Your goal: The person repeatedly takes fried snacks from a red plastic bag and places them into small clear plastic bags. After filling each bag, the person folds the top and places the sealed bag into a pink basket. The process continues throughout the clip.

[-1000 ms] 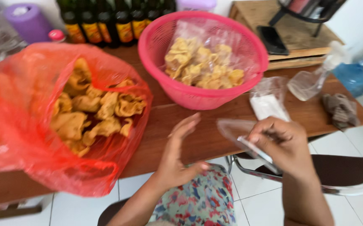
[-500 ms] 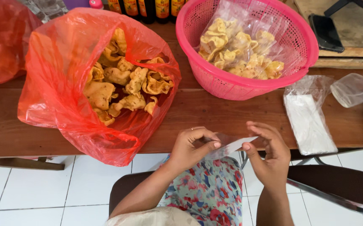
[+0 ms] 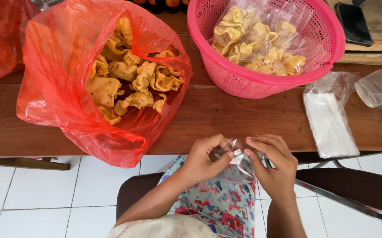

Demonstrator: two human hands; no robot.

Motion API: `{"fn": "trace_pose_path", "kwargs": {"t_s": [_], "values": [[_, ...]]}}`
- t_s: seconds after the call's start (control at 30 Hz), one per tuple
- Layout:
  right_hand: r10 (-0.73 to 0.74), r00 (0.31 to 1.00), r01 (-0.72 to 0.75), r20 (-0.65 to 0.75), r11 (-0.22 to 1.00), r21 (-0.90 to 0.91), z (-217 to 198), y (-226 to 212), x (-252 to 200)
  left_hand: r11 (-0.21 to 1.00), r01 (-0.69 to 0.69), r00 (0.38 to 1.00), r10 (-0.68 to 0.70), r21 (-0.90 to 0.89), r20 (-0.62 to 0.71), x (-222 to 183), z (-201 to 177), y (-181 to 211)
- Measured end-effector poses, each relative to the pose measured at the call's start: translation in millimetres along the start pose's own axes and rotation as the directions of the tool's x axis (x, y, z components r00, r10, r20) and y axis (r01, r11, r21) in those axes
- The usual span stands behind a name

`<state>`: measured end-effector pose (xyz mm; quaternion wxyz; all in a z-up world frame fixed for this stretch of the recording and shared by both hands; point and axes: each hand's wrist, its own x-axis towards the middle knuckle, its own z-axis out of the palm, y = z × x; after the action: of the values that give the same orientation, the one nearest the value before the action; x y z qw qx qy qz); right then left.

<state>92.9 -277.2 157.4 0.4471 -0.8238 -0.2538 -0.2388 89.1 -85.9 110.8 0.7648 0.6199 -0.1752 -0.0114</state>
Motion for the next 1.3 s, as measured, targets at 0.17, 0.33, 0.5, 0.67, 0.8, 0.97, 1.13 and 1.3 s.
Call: {"fn": "trace_pose_path", "kwargs": {"t_s": [0.17, 0.33, 0.5, 0.67, 0.8, 0.97, 1.13, 1.3], "values": [[-0.013, 1.000, 0.013, -0.006, 1.000, -0.020, 2, 0, -3, 1.000, 0.004, 1.000, -0.004, -0.019, 0.007, -2, 0, -3], [-0.002, 1.000, 0.001, -0.013, 1.000, -0.031, 2, 0, -4, 0.999, -0.043, 0.999, 0.043, 0.028, 0.004, -2, 1, -6], [-0.124, 0.992, 0.113, -0.038, 0.971, -0.211, 6, -1, -4, 0.999, 0.003, 0.997, 0.001, 0.051, -0.079, 0, 1, -7], [-0.057, 0.989, 0.072, 0.133, 0.992, -0.108, 3, 1, 0, 0.986, -0.056, 0.990, 0.076, 0.159, -0.120, 2, -3, -2], [-0.011, 0.950, 0.007, 0.312, 1.000, 0.016, 0, 10, 7, 0.943, -0.183, 0.972, 0.215, 0.279, -0.091, -2, -6, 8], [0.059, 0.823, -0.118, 0.564, 0.991, 0.068, 4, 24, 17, 0.892, -0.194, 0.977, 0.213, 0.409, -0.001, -12, -18, 21], [-0.024, 0.783, -0.071, 0.622, 0.989, 0.128, -11, 37, 37, 0.888, 0.046, 0.993, -0.092, 0.457, 0.078, -35, -54, 28], [-0.130, 0.621, 0.011, 0.773, 0.988, 0.157, -5, 47, 49, 0.869, 0.126, 0.989, -0.072, 0.478, -0.131, -51, -66, 21]]}}
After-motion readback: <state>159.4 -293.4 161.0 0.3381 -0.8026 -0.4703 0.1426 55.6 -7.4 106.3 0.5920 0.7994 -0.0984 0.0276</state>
